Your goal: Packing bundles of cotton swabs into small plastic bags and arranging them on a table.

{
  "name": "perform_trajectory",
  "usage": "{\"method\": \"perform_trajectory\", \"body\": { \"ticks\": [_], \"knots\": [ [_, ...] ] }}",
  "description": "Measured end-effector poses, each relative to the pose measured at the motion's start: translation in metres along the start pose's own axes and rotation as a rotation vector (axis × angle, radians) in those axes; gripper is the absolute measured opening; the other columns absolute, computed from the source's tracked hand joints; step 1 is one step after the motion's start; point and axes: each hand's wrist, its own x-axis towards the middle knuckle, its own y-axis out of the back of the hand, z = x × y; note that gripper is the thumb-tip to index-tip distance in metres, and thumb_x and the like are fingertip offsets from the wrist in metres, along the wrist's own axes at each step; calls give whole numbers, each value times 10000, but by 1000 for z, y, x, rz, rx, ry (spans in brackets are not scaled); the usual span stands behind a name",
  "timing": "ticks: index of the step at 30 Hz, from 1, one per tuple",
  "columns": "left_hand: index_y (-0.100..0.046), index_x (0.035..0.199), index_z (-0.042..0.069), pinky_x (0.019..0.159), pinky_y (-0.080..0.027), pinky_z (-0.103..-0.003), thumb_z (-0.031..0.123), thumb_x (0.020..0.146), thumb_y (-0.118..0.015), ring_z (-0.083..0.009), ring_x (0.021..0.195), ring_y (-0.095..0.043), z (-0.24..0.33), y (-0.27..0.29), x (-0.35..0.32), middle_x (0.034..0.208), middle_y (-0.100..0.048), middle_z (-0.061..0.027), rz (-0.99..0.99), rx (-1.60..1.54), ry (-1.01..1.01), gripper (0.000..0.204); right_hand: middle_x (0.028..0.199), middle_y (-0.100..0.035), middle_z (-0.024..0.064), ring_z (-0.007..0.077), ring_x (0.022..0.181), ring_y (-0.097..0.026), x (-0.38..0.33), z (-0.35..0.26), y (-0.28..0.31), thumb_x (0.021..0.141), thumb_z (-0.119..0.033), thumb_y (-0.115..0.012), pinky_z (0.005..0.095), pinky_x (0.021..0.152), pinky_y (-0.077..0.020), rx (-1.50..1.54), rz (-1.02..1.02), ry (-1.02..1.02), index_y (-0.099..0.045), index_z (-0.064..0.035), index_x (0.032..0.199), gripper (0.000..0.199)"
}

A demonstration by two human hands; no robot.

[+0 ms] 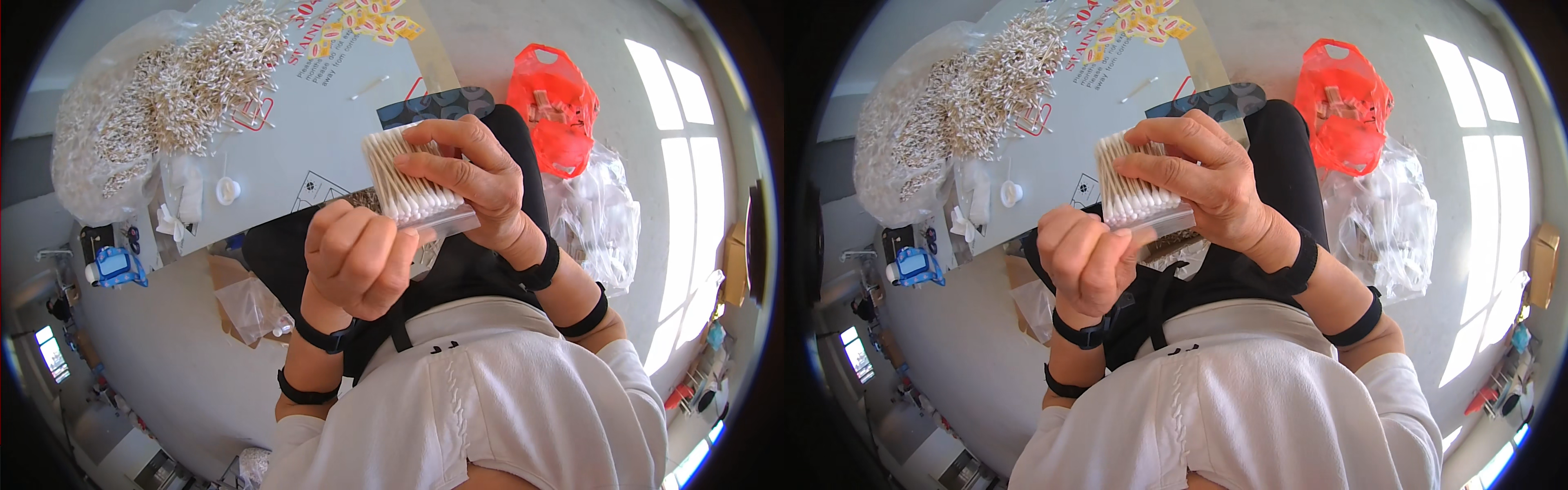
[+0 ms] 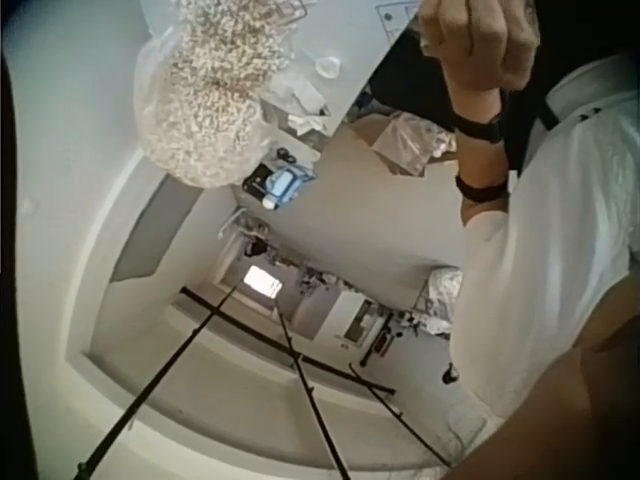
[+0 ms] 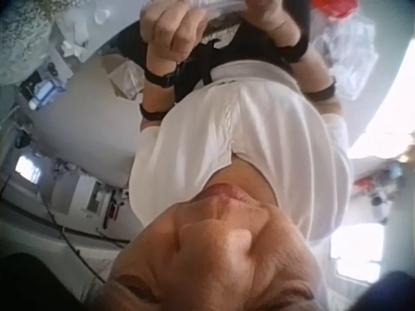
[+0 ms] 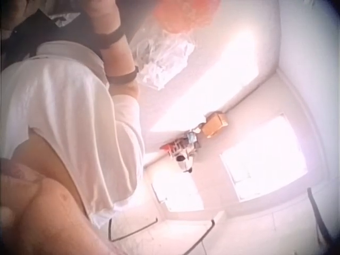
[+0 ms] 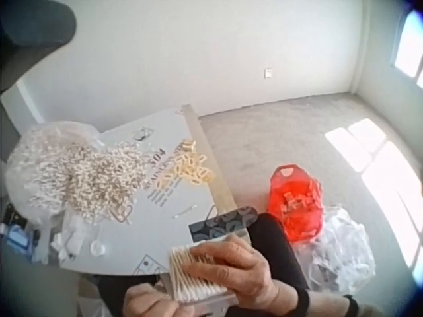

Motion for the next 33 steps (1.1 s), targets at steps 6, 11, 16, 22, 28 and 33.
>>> {"method": "perform_trajectory", "body": {
  "ticks": [6,11,16,22,28,33],
  "knots": [
    [-614,996,52,708,-466,-345,56,660,-715,-251,852,-539,-8,2,14,987,-558,-58,-7,-164,306,351,999,-607,90,201,777,-574,-3,-1,1,605,-132,-747,285,668,-486,19,3,-41,-695,-66,949,354],
    [-670,868,59,723,-478,-338,-43,556,-677,-264,864,-557,-9,2,21,918,-604,-62,-50,-298,350,328,993,-607,91,199,790,-582,-5,-3,-2,613,-107,-756,282,691,-494,82,11,-107,-693,-53,941,339],
    [-673,857,49,726,-483,-336,-45,553,-675,-253,859,-563,-13,2,19,925,-610,-60,-74,-321,336,318,976,-616,89,205,781,-584,-5,-1,1,607,-70,-746,286,689,-492,119,-23,-114,-689,-51,946,344],
    [-664,917,40,754,-475,-343,-14,544,-710,-261,878,-559,-19,-2,15,953,-618,-65,-84,-416,377,380,957,-627,76,219,768,-581,-8,1,-1,560,-25,-730,303,676,-487,120,-43,-99,-682,-61,968,412],
    [-660,1022,59,802,-455,-358,12,540,-741,-268,926,-539,-14,-9,13,1045,-587,-79,-80,-514,504,491,968,-622,90,229,764,-579,-9,1,-3,582,-18,-728,303,670,-488,110,-29,-83,-678,-52,965,388],
    [-687,1026,93,838,-451,-366,-2,573,-720,-278,965,-541,-15,-12,10,1070,-589,-86,-78,-444,481,464,1018,-608,107,212,790,-594,-12,-2,-3,614,-5,-718,286,693,-508,23,46,-69,-673,-41,979,369]
  ]
}}
